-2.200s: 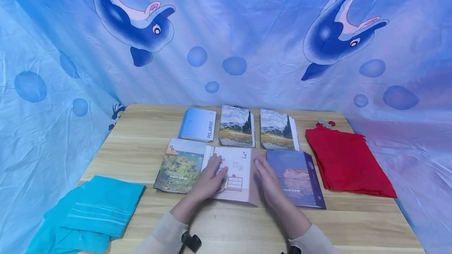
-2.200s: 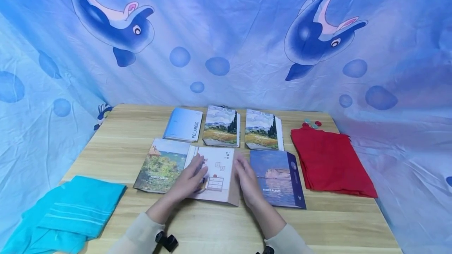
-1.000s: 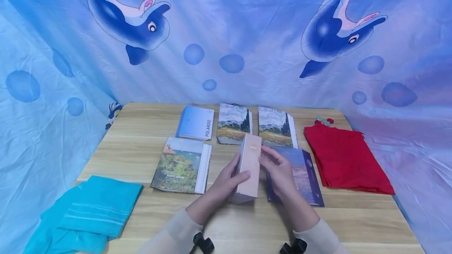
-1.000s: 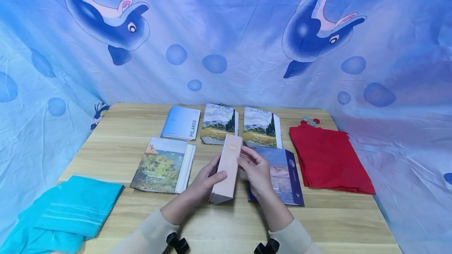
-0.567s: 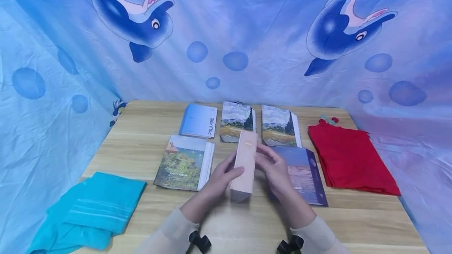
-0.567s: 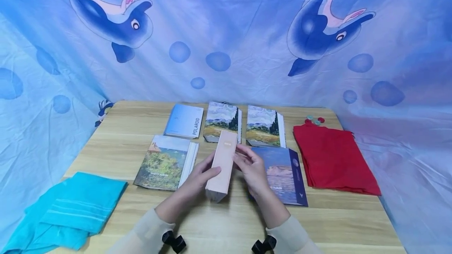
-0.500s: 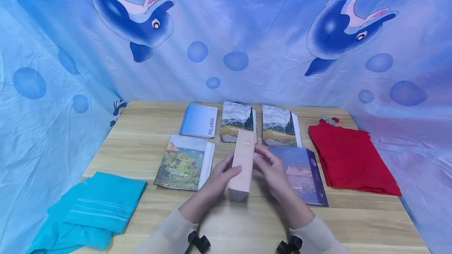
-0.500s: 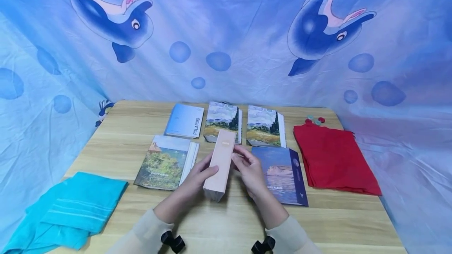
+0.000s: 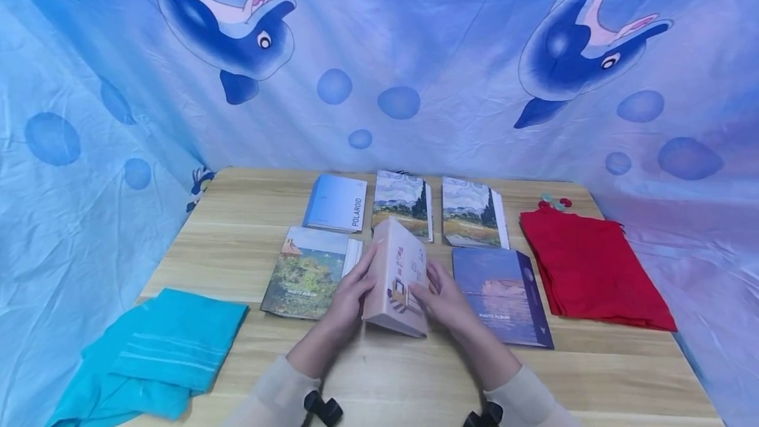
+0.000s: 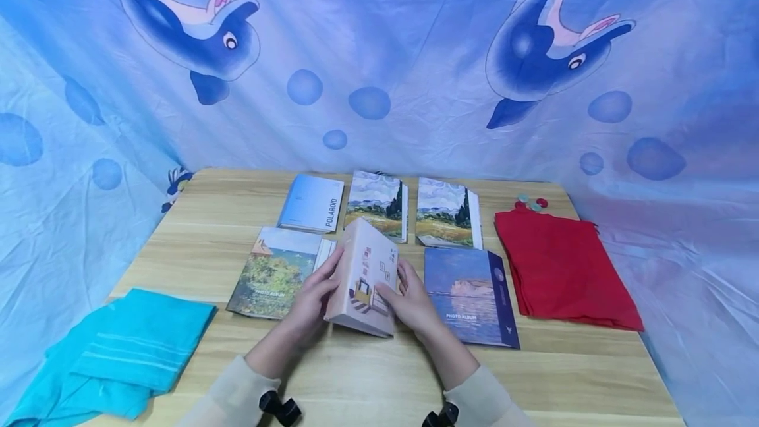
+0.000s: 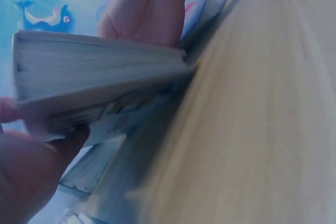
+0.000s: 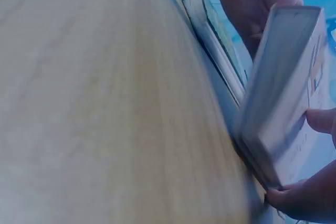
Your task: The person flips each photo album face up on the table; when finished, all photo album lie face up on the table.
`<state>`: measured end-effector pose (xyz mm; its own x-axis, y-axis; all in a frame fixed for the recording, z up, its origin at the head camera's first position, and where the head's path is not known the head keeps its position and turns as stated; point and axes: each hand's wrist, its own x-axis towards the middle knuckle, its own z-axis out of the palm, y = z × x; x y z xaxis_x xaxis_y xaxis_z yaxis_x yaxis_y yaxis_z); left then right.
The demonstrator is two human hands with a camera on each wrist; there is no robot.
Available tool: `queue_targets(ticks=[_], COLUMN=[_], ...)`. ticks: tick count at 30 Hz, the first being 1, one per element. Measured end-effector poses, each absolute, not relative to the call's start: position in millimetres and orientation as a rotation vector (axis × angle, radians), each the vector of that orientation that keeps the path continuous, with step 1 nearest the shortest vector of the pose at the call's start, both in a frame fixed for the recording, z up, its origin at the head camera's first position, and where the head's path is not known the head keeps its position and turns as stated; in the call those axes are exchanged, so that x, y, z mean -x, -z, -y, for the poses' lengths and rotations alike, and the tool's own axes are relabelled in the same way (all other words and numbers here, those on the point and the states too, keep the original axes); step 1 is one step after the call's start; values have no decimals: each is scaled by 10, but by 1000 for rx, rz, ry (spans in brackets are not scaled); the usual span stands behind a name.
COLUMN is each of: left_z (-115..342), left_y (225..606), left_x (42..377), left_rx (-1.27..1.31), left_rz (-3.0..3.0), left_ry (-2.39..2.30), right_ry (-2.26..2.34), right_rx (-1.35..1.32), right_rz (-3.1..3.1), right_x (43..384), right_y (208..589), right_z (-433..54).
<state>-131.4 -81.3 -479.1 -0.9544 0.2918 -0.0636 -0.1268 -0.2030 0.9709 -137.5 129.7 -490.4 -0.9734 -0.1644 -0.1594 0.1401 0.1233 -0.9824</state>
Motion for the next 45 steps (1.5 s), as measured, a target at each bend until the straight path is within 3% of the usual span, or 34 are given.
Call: queue_targets(ticks=[8,18,34,45], left_z=[802,808,615,168], left_y=[4868,4932,4719,4792], left_x=[1393,1395,1399,1286], left_rx=[-97,-16,-265,-477], left_rz=[-2052,-2291,-2681,-2566], left_ry=[-2072,-1915,-1724,-1660], right_ry=[2021,2081,2072,1985], right_rx=[-133,-108,-75,-298], right_rz=[-2115,-2092,-2238,-2384], right_x=[1355,1321,1288,1238], right_y=[4920,4918,4659,4585], right_z=[-1258,-1253,-1702,-2360])
